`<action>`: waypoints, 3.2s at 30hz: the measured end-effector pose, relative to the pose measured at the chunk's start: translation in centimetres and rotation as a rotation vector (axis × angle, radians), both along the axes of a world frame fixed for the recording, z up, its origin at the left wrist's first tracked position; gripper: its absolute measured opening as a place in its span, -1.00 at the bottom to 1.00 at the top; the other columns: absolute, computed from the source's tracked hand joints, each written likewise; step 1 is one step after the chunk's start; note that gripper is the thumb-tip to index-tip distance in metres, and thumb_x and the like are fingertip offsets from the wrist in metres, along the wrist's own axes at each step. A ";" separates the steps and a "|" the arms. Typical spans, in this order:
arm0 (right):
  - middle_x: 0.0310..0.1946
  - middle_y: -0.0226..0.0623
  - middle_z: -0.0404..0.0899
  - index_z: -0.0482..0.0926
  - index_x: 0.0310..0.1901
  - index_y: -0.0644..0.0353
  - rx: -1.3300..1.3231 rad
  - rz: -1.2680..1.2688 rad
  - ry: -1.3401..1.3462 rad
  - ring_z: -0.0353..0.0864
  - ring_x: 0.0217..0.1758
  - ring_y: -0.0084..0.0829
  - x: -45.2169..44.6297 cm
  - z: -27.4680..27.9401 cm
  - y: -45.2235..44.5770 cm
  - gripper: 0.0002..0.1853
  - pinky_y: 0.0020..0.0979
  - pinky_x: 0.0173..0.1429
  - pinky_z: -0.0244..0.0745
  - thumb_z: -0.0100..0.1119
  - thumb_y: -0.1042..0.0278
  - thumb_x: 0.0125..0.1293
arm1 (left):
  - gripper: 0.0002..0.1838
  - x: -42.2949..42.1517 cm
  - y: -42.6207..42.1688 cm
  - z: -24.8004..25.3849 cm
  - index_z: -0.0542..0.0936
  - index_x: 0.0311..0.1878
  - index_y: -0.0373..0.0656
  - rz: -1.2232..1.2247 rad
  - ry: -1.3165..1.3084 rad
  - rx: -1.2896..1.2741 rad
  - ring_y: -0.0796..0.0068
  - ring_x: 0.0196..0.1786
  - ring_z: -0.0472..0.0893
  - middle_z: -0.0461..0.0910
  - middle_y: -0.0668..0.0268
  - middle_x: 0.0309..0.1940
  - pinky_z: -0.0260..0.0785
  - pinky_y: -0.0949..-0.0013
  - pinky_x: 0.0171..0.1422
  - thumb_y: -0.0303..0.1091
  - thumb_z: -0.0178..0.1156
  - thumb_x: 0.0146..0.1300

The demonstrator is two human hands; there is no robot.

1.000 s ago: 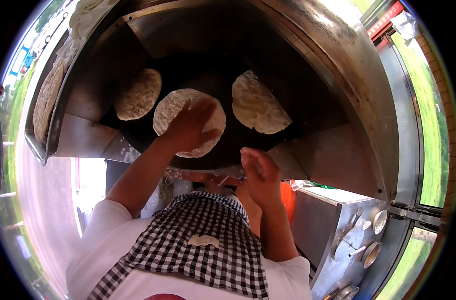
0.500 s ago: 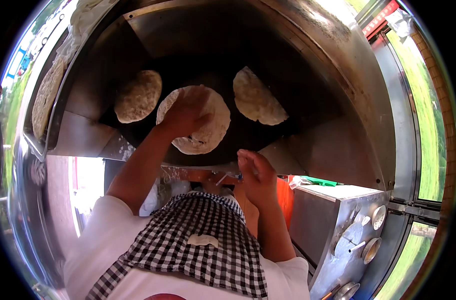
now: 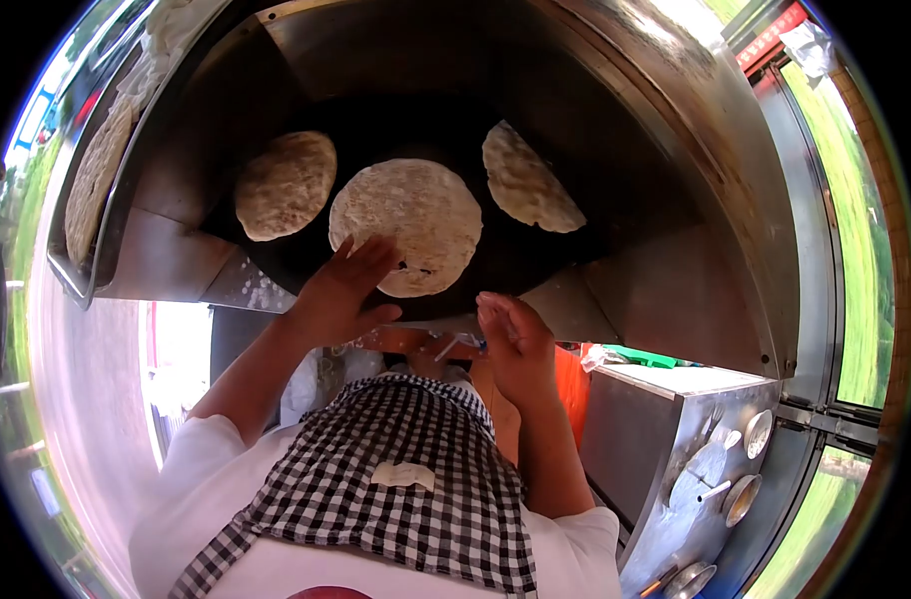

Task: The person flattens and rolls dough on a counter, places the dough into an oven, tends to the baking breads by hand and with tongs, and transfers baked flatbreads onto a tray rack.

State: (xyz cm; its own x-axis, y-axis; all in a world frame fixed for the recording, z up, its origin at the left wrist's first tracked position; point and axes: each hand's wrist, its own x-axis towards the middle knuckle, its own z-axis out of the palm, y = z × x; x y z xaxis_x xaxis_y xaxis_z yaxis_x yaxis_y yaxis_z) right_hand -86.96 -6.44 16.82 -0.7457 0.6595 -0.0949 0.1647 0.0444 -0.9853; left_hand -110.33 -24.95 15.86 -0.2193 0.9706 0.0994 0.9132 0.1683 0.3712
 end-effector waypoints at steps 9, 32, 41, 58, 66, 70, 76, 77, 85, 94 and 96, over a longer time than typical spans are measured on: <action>-0.02 -0.20 0.76 0.67 0.10 0.30 0.077 0.050 0.006 0.75 0.07 -0.44 -1.6 0.4 -0.6 -0.78 -0.43 0.14 0.61 0.25 0.44 0.51 | -0.10 2.9 2.7 -0.6 0.32 0.57 -0.16 -0.012 0.007 0.058 0.02 0.62 0.27 0.35 0.02 0.54 -0.05 -0.19 0.72 0.14 0.34 0.29; -0.02 -0.19 0.77 0.67 0.11 0.30 0.061 -0.043 -0.076 0.76 0.08 -0.44 -0.5 0.5 0.0 -0.76 -0.44 0.17 0.61 0.25 0.42 0.51 | -0.05 4.1 5.2 -1.2 0.34 0.57 -0.09 -0.009 -0.003 -0.060 0.05 0.67 0.18 0.31 0.11 0.57 -0.16 -0.27 0.73 0.29 0.30 0.24; -0.05 -0.20 0.77 0.66 0.12 0.30 0.108 -0.062 -0.017 0.77 0.02 -0.43 -0.9 -0.8 0.5 -0.76 -0.42 0.14 0.62 0.25 0.42 0.51 | -0.03 4.0 2.9 -1.5 0.27 0.60 -0.16 -0.027 0.059 0.054 -0.01 0.69 0.14 0.25 0.03 0.60 -0.15 -0.23 0.73 0.25 0.28 0.29; 0.25 -0.08 0.62 0.58 0.26 0.25 1.006 0.197 -0.230 0.53 0.40 -0.02 -5.0 -1.1 -0.5 -0.51 0.08 0.52 0.33 0.32 0.27 0.34 | -0.09 2.0 1.7 -1.7 0.37 0.54 -0.18 0.020 -0.033 -0.008 0.08 0.67 0.19 0.37 0.09 0.54 -0.22 -0.29 0.73 0.16 0.34 0.24; 0.38 -0.10 0.53 0.57 0.28 0.26 1.069 0.221 -0.346 0.36 0.55 0.01 -5.0 -2.1 -0.6 -0.48 0.23 0.63 0.10 0.30 0.25 0.33 | -0.11 2.6 4.4 -1.9 0.38 0.55 -0.13 -0.009 0.066 0.012 0.06 0.71 0.10 0.30 0.15 0.59 -0.30 -0.33 0.74 0.26 0.25 0.31; 0.40 -0.11 0.51 0.57 0.28 0.26 1.046 0.192 -0.337 0.31 0.58 0.00 -4.8 -2.4 -0.2 -0.49 0.26 0.62 0.10 0.29 0.24 0.34 | -0.10 2.3 5.6 -1.3 0.38 0.55 -0.13 -0.001 0.045 -0.010 0.05 0.70 0.11 0.30 0.15 0.59 -0.29 -0.33 0.74 0.29 0.24 0.30; 0.43 -0.13 0.48 0.55 0.31 0.27 1.095 0.248 -0.429 0.27 0.61 -0.02 -4.5 -2.2 -0.5 -0.45 0.25 0.65 0.05 0.29 0.21 0.34 | -0.07 1.4 5.1 -1.5 0.33 0.57 -0.11 0.026 0.025 -0.012 0.08 0.70 0.13 0.29 0.12 0.59 -0.24 -0.33 0.73 0.24 0.30 0.27; 0.43 -0.13 0.48 0.55 0.32 0.27 1.103 0.240 -0.431 0.27 0.61 -0.03 -4.3 -2.5 -0.6 -0.44 0.25 0.66 0.03 0.29 0.19 0.34 | -0.07 1.1 4.8 -1.4 0.33 0.58 -0.11 0.034 0.004 -0.014 0.08 0.70 0.14 0.29 0.11 0.59 -0.23 -0.32 0.73 0.23 0.31 0.26; 0.52 -0.05 0.35 0.41 0.44 0.28 1.094 0.249 -0.464 0.18 0.65 0.03 -3.2 -2.3 -0.1 -0.35 0.28 0.68 -0.08 0.23 0.12 0.42 | -0.06 3.1 2.9 -2.4 0.34 0.56 -0.11 -0.071 -0.019 0.008 0.12 0.69 0.17 0.28 0.11 0.58 -0.16 -0.31 0.72 0.22 0.33 0.23; 0.53 -0.04 0.35 0.41 0.44 0.31 1.099 0.219 -0.494 0.18 0.66 0.06 -2.8 -2.2 0.5 -0.34 0.26 0.70 -0.15 0.23 0.09 0.43 | -0.08 3.5 3.3 -1.7 0.34 0.56 -0.10 -0.096 -0.052 -0.022 0.11 0.69 0.15 0.27 0.13 0.60 -0.23 -0.32 0.73 0.18 0.35 0.23; 0.52 -0.06 0.37 0.46 0.41 0.31 1.103 0.179 -0.460 0.18 0.67 0.03 -3.0 -2.3 0.4 -0.35 0.25 0.71 -0.16 0.24 0.07 0.41 | -0.08 3.3 3.4 -1.2 0.33 0.57 -0.11 -0.059 -0.040 0.000 0.10 0.70 0.14 0.25 0.11 0.61 -0.23 -0.31 0.73 0.18 0.34 0.24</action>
